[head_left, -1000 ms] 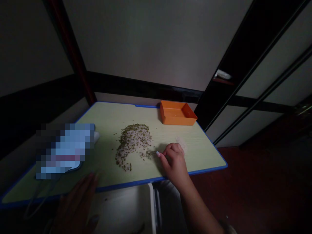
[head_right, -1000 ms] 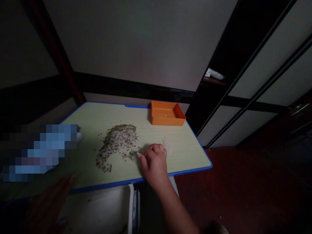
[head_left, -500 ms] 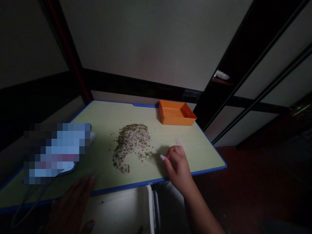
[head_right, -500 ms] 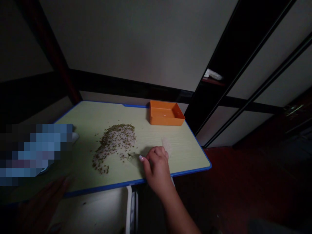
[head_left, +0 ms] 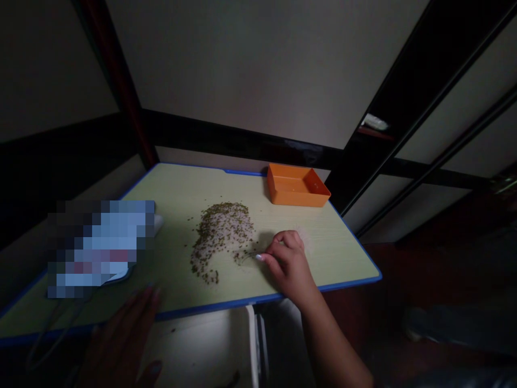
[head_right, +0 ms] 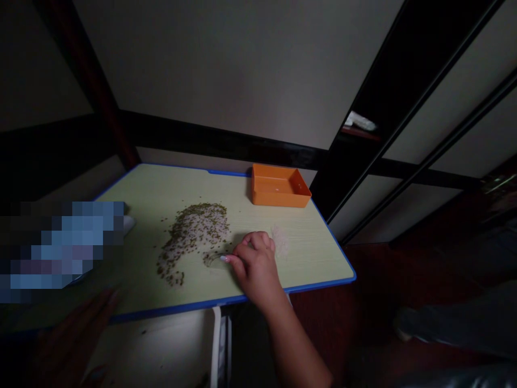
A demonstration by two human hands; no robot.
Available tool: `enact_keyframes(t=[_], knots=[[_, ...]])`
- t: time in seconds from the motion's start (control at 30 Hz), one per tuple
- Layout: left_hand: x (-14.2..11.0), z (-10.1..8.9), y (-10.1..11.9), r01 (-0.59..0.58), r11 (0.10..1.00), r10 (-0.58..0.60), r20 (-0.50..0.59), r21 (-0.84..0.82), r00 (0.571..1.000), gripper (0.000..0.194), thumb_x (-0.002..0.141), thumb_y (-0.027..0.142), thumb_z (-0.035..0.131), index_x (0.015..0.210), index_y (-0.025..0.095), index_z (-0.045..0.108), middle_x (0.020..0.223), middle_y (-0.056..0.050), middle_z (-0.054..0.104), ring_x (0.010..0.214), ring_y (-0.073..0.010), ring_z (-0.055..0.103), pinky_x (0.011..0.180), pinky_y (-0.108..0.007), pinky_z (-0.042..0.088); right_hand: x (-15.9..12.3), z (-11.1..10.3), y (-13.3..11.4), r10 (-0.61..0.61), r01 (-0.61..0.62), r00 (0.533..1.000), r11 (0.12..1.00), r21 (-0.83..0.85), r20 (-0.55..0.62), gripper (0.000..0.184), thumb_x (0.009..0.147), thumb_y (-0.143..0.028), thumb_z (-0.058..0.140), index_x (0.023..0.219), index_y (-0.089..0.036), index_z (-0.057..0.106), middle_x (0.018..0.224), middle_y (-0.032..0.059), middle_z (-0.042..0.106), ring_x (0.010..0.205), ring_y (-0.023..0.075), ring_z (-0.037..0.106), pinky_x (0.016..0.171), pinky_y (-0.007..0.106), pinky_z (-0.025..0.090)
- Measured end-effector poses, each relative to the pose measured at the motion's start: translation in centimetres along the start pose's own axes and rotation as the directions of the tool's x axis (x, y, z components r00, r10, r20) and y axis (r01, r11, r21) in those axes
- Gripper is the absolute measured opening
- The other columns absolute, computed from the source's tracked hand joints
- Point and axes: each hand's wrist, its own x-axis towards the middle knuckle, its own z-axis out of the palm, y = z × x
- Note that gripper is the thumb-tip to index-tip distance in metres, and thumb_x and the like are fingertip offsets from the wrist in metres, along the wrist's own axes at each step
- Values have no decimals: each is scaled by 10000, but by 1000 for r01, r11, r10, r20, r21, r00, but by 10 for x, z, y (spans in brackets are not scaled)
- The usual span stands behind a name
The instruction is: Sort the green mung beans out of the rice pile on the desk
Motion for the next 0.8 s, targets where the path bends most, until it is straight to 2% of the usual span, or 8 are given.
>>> enact_keyframes(t=[0.13,0.33,0.57,0.8], knots=[[1,-1,2,-40,999,40,-28,10,999,785,846,420,387,1595,408,153,1711,26,272,1528,-360,324,1269,-687,230,0,-2,1,-10,11,1000,1000,17,-7,155,910,-213,731,769,-217,668,955,41,614,972,224,534,870,379,409],[2,-2,-2,-73,997,74,-31,20,997,796,834,448,400,1593,414,162,1705,43,289,1520,-352,345,1285,-650,232,-1,-2,0,0,0,1000,1000,-20,6,153,914,-231,725,771,-221,672,959,43,620,979,229,531,879,388,400],[3,-5,5,-58,998,59,-29,22,998,777,858,420,394,1599,386,161,1703,14,297,1544,-343,318,1289,-640,229,-1,-2,1,-3,3,1000,1000,-1,-7,147,906,-212,731,775,-217,667,955,42,620,976,230,541,876,388,399],[2,-4,2,-69,997,70,-6,35,998,775,870,405,381,1605,364,141,1720,10,250,1542,-332,302,1293,-628,205,0,-2,0,19,-19,1000,999,-32,-8,162,913,-220,725,765,-215,659,947,42,624,975,228,540,882,392,396]])
